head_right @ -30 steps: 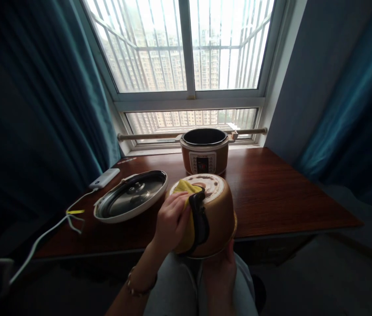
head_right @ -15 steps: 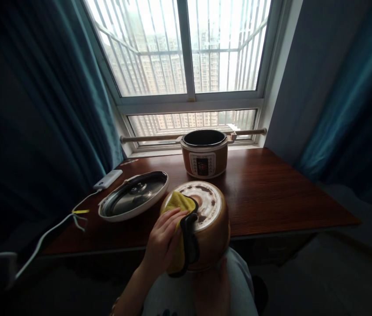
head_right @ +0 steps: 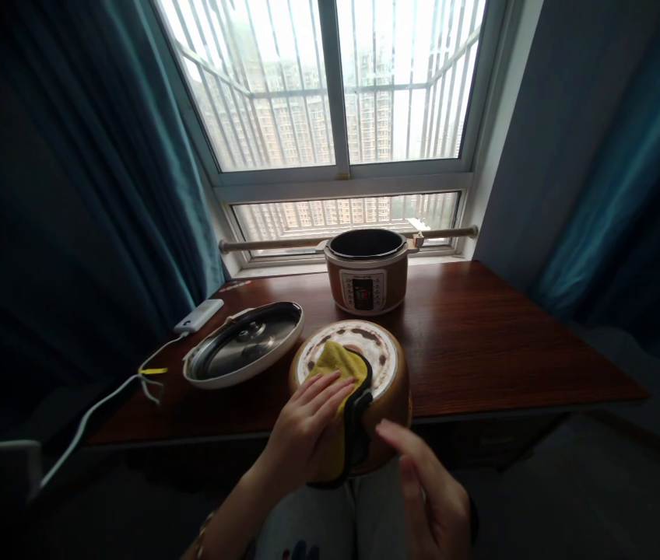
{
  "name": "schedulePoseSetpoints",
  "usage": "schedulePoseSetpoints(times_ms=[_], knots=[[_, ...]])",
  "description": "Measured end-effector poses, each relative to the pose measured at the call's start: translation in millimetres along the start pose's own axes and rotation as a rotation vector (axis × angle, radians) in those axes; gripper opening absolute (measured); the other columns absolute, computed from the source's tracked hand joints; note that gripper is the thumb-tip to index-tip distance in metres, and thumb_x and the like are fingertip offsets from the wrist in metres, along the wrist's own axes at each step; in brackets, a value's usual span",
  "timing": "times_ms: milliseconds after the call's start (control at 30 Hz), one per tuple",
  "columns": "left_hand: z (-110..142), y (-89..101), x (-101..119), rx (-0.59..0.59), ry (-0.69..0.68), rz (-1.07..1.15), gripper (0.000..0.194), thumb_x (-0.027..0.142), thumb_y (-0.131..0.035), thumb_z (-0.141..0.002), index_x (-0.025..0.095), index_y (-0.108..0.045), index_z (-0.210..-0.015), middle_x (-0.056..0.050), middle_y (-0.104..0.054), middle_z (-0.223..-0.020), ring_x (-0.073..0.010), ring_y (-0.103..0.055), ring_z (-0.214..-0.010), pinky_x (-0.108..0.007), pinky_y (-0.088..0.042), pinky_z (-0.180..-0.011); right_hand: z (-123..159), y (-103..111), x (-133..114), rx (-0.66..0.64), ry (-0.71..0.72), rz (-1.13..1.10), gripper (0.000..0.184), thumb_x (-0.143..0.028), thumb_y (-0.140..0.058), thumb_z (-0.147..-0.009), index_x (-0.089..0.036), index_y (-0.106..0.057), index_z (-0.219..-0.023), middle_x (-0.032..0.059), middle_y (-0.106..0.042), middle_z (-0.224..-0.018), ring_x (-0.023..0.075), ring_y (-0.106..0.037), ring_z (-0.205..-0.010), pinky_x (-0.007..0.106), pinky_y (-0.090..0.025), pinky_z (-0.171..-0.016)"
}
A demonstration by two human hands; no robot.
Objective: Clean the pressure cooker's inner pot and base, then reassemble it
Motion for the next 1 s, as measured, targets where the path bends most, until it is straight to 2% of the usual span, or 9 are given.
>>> schedulePoseSetpoints(times_ms=[33,100,233,367,533,633,733,833,1000], knots=[[1,-2.6,0,0.023,0.030,-0.008,0.043,0.018,-0.040,-0.086,0.016,-0.043,-0.130,-0.009,-0.051,-0.131,-0.0235,-0.038,-0.127,-0.045,-0.032,-0.104,-15,3,-4,0.045,0.174,0.124,0.029,-0.037,-0.048,-0.085,-0.025,-0.066,-0.105,0.0060,-0.064,-0.110,0.0261,-0.057,-0.107,0.043,-0.043,-0.096],[6,-7.7,1,0.066,0.073,-0.020,0.042,0.018,-0.040,-0.086,0.015,-0.045,-0.128,-0.008,-0.050,-0.132,-0.0237,-0.036,-0.128,-0.045,-0.032,-0.104,-36,-1,-2,0.067,0.409,0.303,0.034,-0.030,-0.043,-0.088,-0.023,-0.059,-0.117,0.0068,-0.058,-0.121,0.0249,-0.052,-0.115,0.046,-0.038,-0.100],[17,-11.0,-2,0.089,0.082,-0.024,0.043,0.016,-0.041,-0.086,0.017,-0.043,-0.130,-0.007,-0.048,-0.134,-0.0230,-0.032,-0.130,-0.044,-0.030,-0.105,-50,-18,14,0.029,0.586,0.453,0.037,-0.016,-0.036,-0.089,-0.021,-0.056,-0.120,0.0073,-0.056,-0.124,0.0229,-0.048,-0.119,0.047,-0.037,-0.101],[18,-1.0,-24,0.055,0.181,0.049,0.039,0.018,-0.040,-0.088,0.021,-0.047,-0.127,-0.004,-0.050,-0.132,-0.0200,-0.035,-0.129,-0.042,-0.030,-0.107,-47,-21,21,0.062,0.609,0.430,0.038,-0.009,-0.036,-0.087,-0.021,-0.058,-0.116,0.0069,-0.059,-0.120,0.0224,-0.049,-0.118,0.046,-0.038,-0.100],[-5,7.3,-86,0.010,0.382,0.185,0.038,0.028,-0.035,-0.091,0.020,-0.050,-0.126,-0.005,-0.046,-0.136,-0.0198,-0.036,-0.129,-0.040,-0.028,-0.109,-46,-20,20,0.099,0.609,0.372,0.039,-0.005,-0.036,-0.086,-0.020,-0.060,-0.114,0.0070,-0.061,-0.117,0.0223,-0.051,-0.115,0.046,-0.039,-0.099],[-33,-1.6,-122,-0.070,0.414,0.281,0.040,0.031,-0.034,-0.091,0.018,-0.051,-0.125,-0.005,-0.045,-0.137,-0.0193,-0.041,-0.126,-0.034,-0.029,-0.107,-46,-20,22,0.127,0.612,0.353,0.039,-0.005,-0.036,-0.086,-0.019,-0.060,-0.113,0.0073,-0.061,-0.116,0.0226,-0.051,-0.115,0.047,-0.039,-0.098],[-63,-19.1,-144,-0.233,0.456,0.290,0.040,0.033,-0.032,-0.091,0.020,-0.053,-0.122,-0.004,-0.058,-0.123,-0.0189,-0.054,-0.112,-0.030,-0.039,-0.097,-46,-21,25,0.143,0.624,0.350,0.039,-0.004,-0.036,-0.085,-0.019,-0.060,-0.113,0.0074,-0.061,-0.115,0.0228,-0.051,-0.115,0.047,-0.039,-0.098],[-92,-33.7,-146,-0.299,0.473,0.262,0.038,0.036,-0.035,-0.089,0.020,-0.060,-0.113,-0.006,-0.065,-0.112,-0.0216,-0.060,-0.100,-0.030,-0.042,-0.091,-46,-21,25,0.160,0.638,0.356,0.040,-0.004,-0.035,-0.085,-0.018,-0.060,-0.114,0.0076,-0.061,-0.115,0.0227,-0.051,-0.115,0.048,-0.039,-0.098],[-119,-49.2,-129,-0.325,0.412,0.268,0.034,0.039,-0.043,-0.085,0.022,-0.064,-0.106,-0.003,-0.063,-0.116,-0.0206,-0.058,-0.104,-0.025,-0.040,-0.091,-46,-23,26,0.195,0.657,0.374,0.041,-0.003,-0.035,-0.085,-0.018,-0.059,-0.114,0.0077,-0.062,-0.114,0.0228,-0.052,-0.114,0.048,-0.039,-0.097]])
Point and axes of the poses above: each hand's wrist, its own z-axis away from the middle knuckle, its own y-axis out of the back of the hand, x = y × z, the point moved 5 cm from there along -z, towards the middle knuckle
